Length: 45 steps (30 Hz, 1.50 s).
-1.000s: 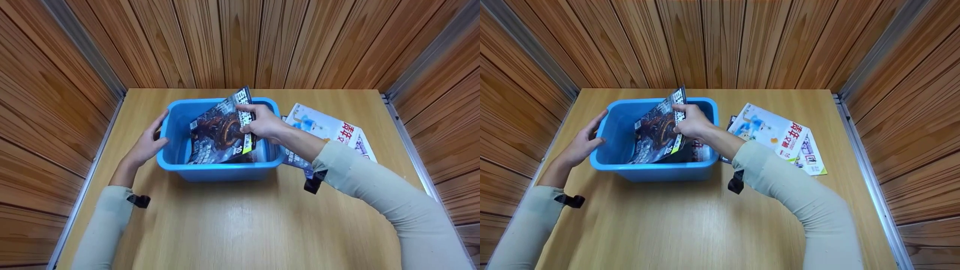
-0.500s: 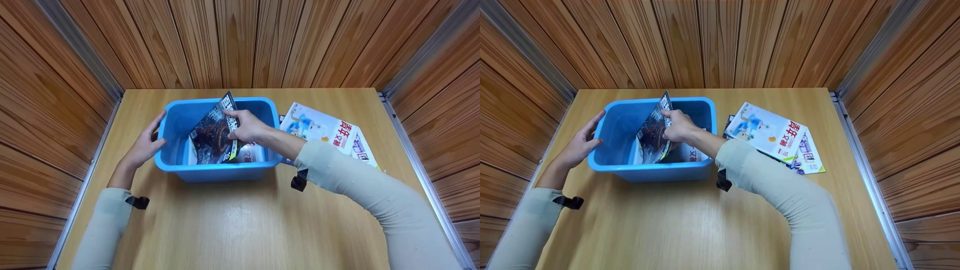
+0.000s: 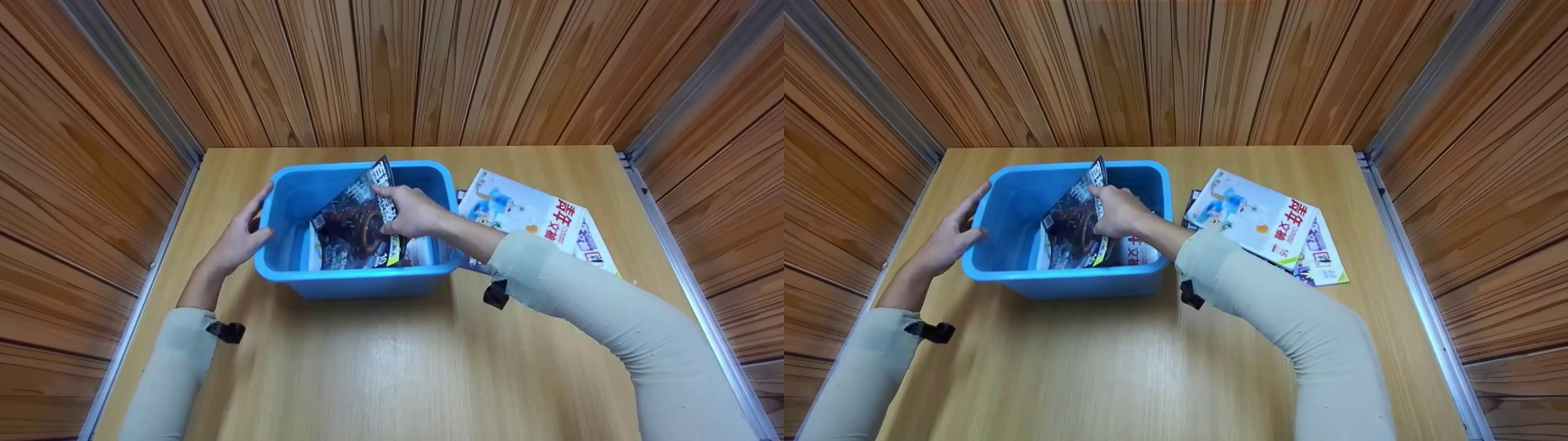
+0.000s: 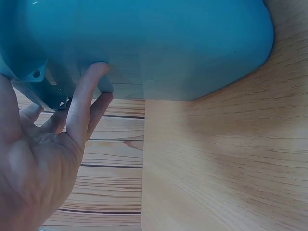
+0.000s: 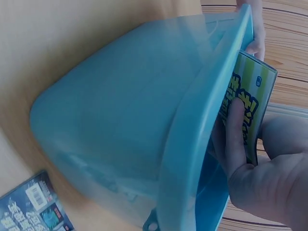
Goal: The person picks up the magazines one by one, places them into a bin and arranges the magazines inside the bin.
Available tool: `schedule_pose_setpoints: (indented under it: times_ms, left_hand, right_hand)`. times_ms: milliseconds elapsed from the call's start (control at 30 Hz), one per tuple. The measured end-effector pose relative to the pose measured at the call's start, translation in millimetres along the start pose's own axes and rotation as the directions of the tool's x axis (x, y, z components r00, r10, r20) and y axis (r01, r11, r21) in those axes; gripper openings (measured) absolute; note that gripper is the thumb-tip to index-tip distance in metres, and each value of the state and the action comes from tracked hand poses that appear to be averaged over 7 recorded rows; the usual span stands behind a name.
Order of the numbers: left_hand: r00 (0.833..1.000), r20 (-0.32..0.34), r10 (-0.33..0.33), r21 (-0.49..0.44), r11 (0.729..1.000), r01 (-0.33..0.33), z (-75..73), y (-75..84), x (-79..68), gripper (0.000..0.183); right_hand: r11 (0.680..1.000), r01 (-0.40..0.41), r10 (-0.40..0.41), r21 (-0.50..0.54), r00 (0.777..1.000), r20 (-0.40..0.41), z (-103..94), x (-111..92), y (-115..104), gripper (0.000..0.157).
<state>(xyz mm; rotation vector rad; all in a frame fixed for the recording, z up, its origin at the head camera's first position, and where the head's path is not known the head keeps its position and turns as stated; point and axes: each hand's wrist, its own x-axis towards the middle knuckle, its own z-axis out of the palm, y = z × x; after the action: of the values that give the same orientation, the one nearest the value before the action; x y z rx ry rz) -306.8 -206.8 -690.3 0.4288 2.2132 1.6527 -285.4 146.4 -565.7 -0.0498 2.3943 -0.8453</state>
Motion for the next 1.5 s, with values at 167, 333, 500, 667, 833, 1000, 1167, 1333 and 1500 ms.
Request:
schedule_pose_setpoints:
  times_ms: [167, 333, 500, 667, 833, 1000, 1167, 1333, 1500]
  left_hand:
    - [1.0, 0.001, -0.006, 0.001, 1.0, 0.006, -0.7, -0.3, -0.5, 0.087]
    - [1.0, 0.0, 0.002, -0.004, 1.0, -0.002, -0.2, -1.2, 0.4, 0.087]
    - [1.0, -0.004, 0.008, -0.006, 1.0, -0.008, 1.2, -1.5, 1.2, 0.086]
    - [1.0, -0.002, 0.005, -0.014, 1.0, -0.005, 2.9, -0.9, 1.1, 0.087]
    - [1.0, -0.01, -0.002, -0.008, 1.0, 0.002, 2.6, 0.3, 1.1, 0.088]
    - [1.0, -0.007, -0.002, -0.005, 1.0, 0.002, 1.1, 1.4, 0.7, 0.088]
    - [1.0, -0.005, 0.0, -0.007, 1.0, 0.0, 0.2, 1.1, 0.7, 0.086]
    - [1.0, -0.006, 0.001, -0.002, 1.0, -0.001, 0.6, 0.1, 1.0, 0.087]
    - [1.0, -0.01, 0.001, 0.006, 1.0, -0.001, 0.8, -0.5, 1.0, 0.087]
  right_hand:
    - [0.994, 0.018, -0.019, -0.103, 1.0, -0.003, -0.9, -1, 6, 0.089]
    - [0.981, -0.015, 0.015, -0.196, 1.0, 0.0, -2.4, -2, 11, 0.087]
    - [0.953, -0.046, 0.038, -0.298, 0.999, -0.035, -1.7, -4, 11, 0.086]
    - [0.928, -0.063, 0.063, -0.366, 0.998, -0.013, -7.3, -7, 7, 0.086]
    - [0.936, -0.087, 0.122, -0.34, 0.989, 0.082, -23.6, -12, 1, 0.081]
    - [0.943, -0.081, 0.139, -0.324, 0.977, 0.16, -37.8, -15, 0, 0.076]
    - [0.947, -0.051, 0.115, -0.317, 0.976, 0.187, -46.9, -17, 3, 0.071]
    - [0.967, -0.054, 0.106, -0.251, 0.975, 0.198, -50.3, -19, 8, 0.07]
    - [0.982, -0.032, 0.068, -0.184, 0.978, 0.195, -52.2, -20, 15, 0.067]
